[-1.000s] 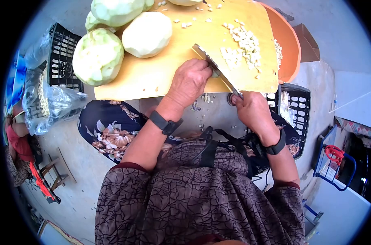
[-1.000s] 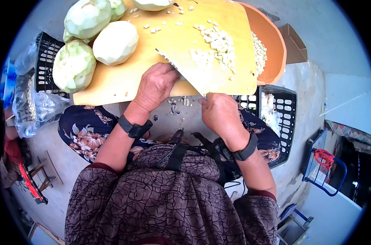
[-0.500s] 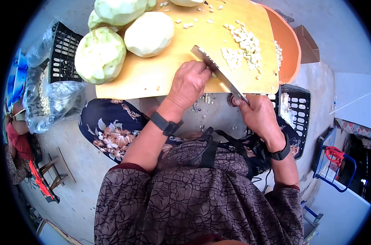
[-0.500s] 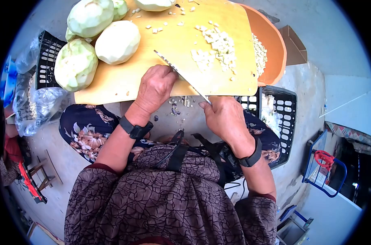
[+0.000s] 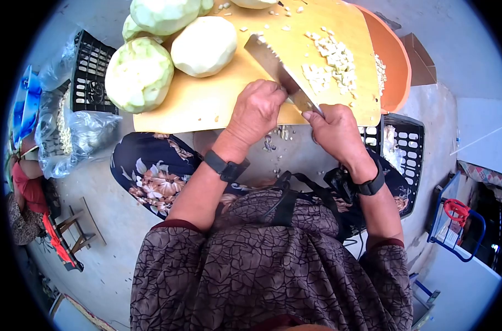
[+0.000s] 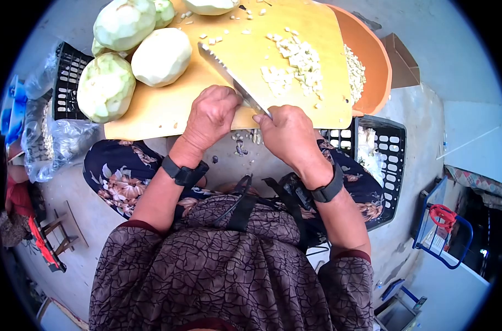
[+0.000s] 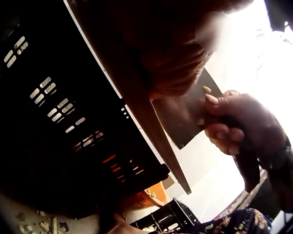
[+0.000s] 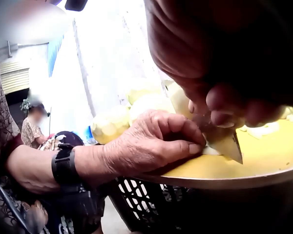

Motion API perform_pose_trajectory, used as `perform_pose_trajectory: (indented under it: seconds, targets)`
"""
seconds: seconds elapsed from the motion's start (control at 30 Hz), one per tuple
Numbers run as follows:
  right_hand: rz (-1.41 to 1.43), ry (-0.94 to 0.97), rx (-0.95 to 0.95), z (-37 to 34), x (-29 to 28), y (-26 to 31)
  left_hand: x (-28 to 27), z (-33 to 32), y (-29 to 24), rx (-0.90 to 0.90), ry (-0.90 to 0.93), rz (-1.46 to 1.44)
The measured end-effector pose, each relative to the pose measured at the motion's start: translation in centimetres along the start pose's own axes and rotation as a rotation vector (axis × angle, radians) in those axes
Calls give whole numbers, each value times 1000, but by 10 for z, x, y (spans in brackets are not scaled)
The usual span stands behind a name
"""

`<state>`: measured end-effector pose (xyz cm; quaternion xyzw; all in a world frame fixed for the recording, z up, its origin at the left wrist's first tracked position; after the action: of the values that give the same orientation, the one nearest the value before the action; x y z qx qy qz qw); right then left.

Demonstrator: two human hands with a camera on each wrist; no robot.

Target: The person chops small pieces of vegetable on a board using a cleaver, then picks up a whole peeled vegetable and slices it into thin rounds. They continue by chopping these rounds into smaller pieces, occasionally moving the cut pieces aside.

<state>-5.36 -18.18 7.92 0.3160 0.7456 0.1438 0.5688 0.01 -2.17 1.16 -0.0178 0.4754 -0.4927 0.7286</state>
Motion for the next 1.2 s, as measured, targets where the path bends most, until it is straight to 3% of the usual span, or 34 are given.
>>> perform_pose_trajectory:
  seconds: [0.13, 0.3, 0.47, 0.63, 1.03, 1.2]
  targets:
    - [305, -34, 81, -9, -13, -4, -9, 4, 3, -45, 23, -74]
    - [318, -123, 122, -18, -27, -15, -13, 12, 7, 35, 92, -150]
    - [189, -138, 131, -33, -25, -32, 2, 9, 9, 94, 221, -109]
    - [103, -130, 201, -47, -17, -42, 4, 11, 7, 32, 198, -75]
    - [13, -196, -23, -31, 4, -11, 1, 5, -9, -94, 82, 39]
    - [-24, -196, 72, -30, -1, -10, -5, 1, -7, -83, 68, -5]
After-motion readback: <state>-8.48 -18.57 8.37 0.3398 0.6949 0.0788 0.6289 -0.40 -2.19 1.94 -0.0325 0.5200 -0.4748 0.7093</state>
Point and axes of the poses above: each hand's wrist, its own z-axis towards the middle knuckle, its own x-axis out of the palm, y = z × x, the point moved 3 cm from there along z, towards the middle knuckle, and after that the axes turned 4 degrees about z, right-handed, at the moved point
